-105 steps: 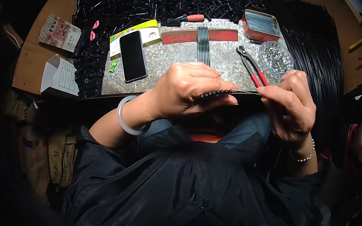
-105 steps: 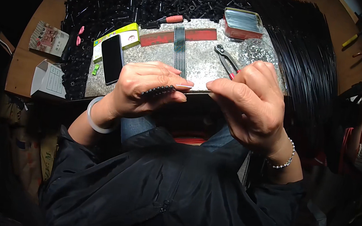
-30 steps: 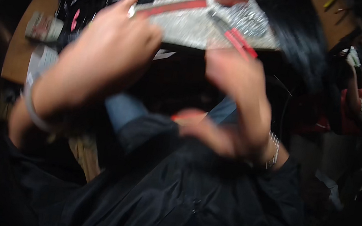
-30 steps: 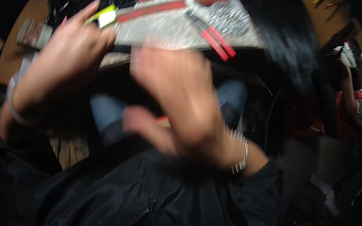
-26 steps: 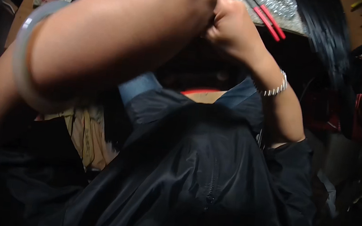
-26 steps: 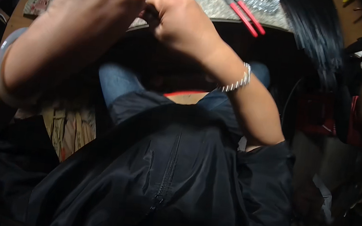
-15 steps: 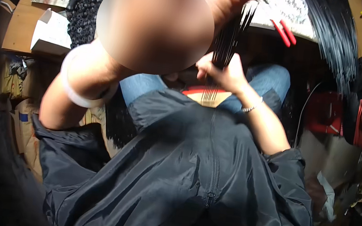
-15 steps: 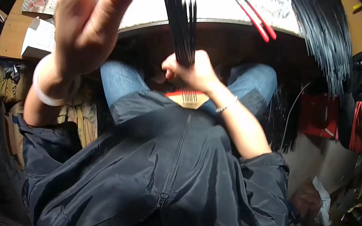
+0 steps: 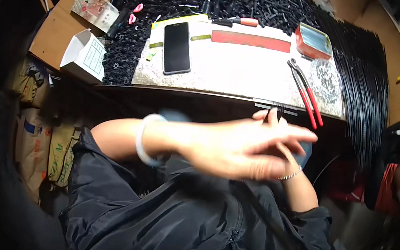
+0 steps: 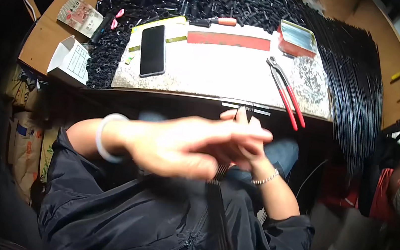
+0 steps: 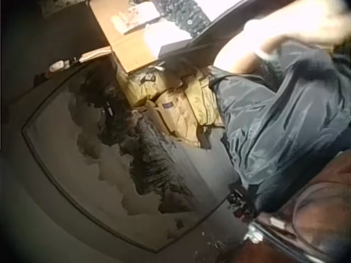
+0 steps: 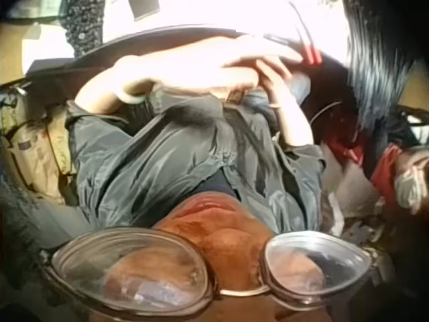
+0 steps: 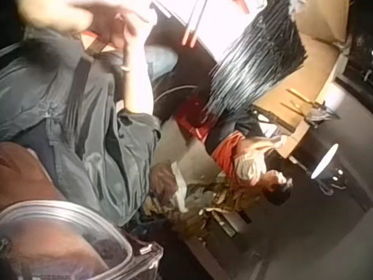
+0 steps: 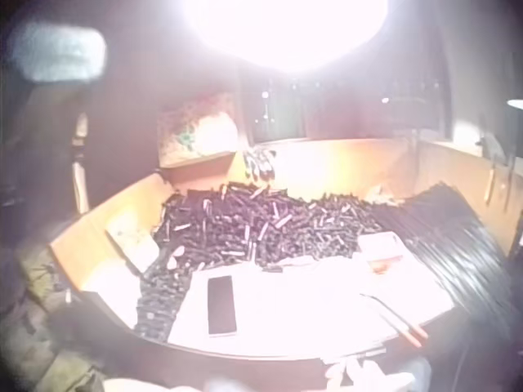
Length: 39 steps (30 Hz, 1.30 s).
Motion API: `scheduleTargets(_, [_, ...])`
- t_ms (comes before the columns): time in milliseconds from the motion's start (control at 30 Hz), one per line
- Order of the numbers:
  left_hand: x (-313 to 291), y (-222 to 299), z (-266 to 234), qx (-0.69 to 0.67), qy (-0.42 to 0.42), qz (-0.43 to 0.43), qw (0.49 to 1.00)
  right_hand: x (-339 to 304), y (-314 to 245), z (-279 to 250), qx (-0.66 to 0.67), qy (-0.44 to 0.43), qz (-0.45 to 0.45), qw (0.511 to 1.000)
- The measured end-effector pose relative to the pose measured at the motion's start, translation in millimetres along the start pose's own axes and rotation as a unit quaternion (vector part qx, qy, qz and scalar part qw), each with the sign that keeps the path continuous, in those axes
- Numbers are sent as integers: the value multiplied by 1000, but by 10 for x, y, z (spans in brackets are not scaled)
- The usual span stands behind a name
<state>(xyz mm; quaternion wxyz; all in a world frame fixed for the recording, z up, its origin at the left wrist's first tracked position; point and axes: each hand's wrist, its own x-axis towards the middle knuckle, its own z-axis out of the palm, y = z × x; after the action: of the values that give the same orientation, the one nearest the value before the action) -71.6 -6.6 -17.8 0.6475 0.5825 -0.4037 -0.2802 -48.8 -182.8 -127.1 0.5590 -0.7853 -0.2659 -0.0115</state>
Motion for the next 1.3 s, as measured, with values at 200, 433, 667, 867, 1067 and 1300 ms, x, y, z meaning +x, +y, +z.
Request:
scheduleTargets(200, [15, -772, -1908, 595, 361, -159, 700, -149, 189, 204, 335, 7, 244, 910])
scheduleTargets(433, [477, -1101, -2900, 505, 303, -410, 696, -7, 281, 198, 364, -4, 261, 894])
scheduleTargets(667, [798, -879, -2869, 560, 315, -461, 612, 35, 385, 86, 337, -1, 272, 901])
scheduleTargets(867, [1300, -1109, -2782, 570, 347, -275, 692, 77, 420, 37, 350, 3, 276, 895])
scheduleTargets(1067, [1588, -1315, -2873, 579, 380, -370, 619, 74, 415, -32, 342, 11, 265, 901])
scheduleTargets(1300, [1545, -1312, -2760, 598, 406, -290, 628, -19, 338, -49, 341, 11, 267, 901])
